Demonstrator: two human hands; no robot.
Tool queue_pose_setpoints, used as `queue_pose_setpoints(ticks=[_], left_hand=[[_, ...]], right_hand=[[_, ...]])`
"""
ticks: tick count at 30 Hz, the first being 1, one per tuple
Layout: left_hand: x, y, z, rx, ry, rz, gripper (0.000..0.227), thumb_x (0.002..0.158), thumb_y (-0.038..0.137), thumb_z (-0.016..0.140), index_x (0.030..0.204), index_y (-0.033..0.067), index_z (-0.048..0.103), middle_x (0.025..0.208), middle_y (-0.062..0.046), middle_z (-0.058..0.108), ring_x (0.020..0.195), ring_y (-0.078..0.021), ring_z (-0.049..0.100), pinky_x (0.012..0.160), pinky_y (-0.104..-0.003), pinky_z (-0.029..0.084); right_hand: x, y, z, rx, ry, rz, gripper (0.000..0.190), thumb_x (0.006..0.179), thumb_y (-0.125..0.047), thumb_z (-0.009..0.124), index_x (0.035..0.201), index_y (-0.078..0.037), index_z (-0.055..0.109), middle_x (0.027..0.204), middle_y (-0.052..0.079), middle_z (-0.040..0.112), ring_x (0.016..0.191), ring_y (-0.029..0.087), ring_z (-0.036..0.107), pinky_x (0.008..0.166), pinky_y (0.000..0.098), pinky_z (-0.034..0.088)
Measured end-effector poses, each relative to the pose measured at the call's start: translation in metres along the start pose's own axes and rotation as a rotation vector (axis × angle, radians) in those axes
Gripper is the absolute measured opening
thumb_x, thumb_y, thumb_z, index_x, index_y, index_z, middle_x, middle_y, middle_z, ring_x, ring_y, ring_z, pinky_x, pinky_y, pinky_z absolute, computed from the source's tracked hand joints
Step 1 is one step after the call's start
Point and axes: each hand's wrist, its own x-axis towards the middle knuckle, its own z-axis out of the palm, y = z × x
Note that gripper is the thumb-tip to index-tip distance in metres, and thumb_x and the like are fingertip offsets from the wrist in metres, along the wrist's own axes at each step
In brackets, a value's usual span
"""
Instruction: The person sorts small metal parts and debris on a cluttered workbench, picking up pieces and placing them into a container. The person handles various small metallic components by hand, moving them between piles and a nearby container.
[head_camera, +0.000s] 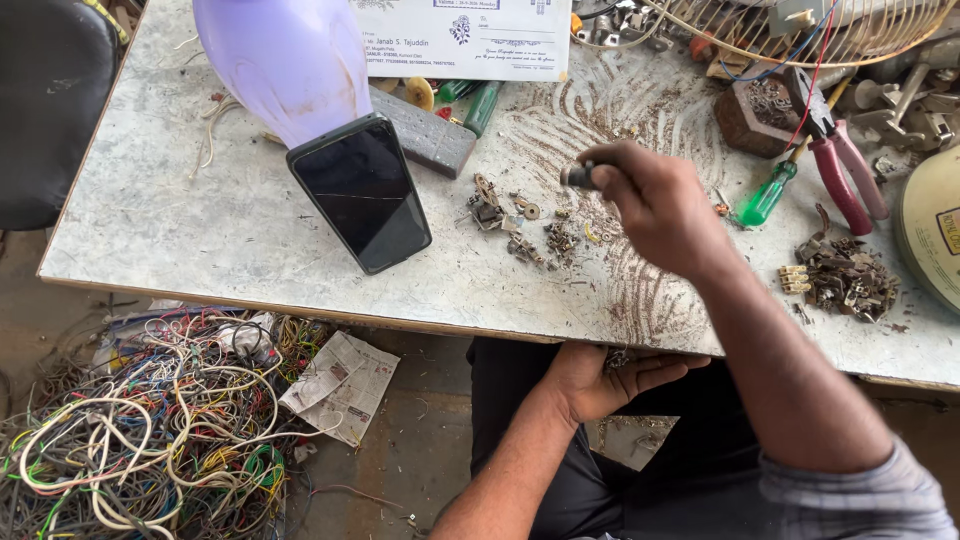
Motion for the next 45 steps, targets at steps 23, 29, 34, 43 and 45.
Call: queue_pose_setpoints(ticks=[23,29,34,43,45], left_hand=[[-0.002,0.003,0.012,-0.014,0.080,-0.042,0.068,0.119,0.048,0.033,0.153,-0.0097,0.039,0.148,-0.034,0.049,0.133,-0.0491,0.053,0.108,-0.048,0.056],[-0.003,0.005,0.001,-0.311,-0.114,-0.130,0.070,0.121,0.049,0.031,0.159,-0.0093,0.034,0.156,-0.035,0.042,0.146,-0.0553,0.037,0.120,-0.057,0.046],[-0.002,0.002,0.004,-0.302,-0.116,-0.134,0.073,0.118,0.052,0.036,0.160,-0.0087,0.034,0.158,-0.033,0.043,0.148,-0.0556,0.037,0.121,-0.056,0.045],[-0.001,0.001,0.013,-0.125,0.004,-0.084,0.077,0.110,0.054,0.041,0.156,-0.0074,0.036,0.154,-0.036,0.043,0.144,-0.0551,0.040,0.117,-0.054,0.045],[0.000,0.000,0.013,-0.104,0.002,-0.080,0.079,0.110,0.055,0.041,0.156,-0.0079,0.036,0.154,-0.036,0.043,0.144,-0.0543,0.041,0.117,-0.054,0.045]], right_hand=[[0.010,0.026,0.009,-0.526,0.181,-0.783,0.017,0.092,-0.019,0.074,0.108,-0.016,0.080,0.104,0.001,0.074,0.097,0.021,0.065,0.077,0.0399,0.053],[-0.031,0.051,-0.012,-0.407,0.187,-0.710,0.015,0.096,-0.017,0.075,0.109,-0.009,0.077,0.099,0.004,0.071,0.096,0.025,0.065,0.079,0.0407,0.053],[-0.092,0.074,-0.025,-0.215,0.279,-0.606,0.011,0.094,-0.007,0.077,0.104,-0.007,0.074,0.097,0.007,0.070,0.091,0.026,0.068,0.081,0.0398,0.054],[-0.154,0.119,-0.011,-0.108,0.637,-0.299,0.016,0.096,0.001,0.080,0.110,-0.005,0.074,0.109,0.010,0.073,0.098,0.024,0.074,0.084,0.0345,0.059],[-0.152,0.122,-0.011,-0.129,0.657,-0.307,0.017,0.096,0.001,0.080,0.111,-0.005,0.074,0.111,0.009,0.073,0.100,0.024,0.074,0.086,0.0350,0.059]])
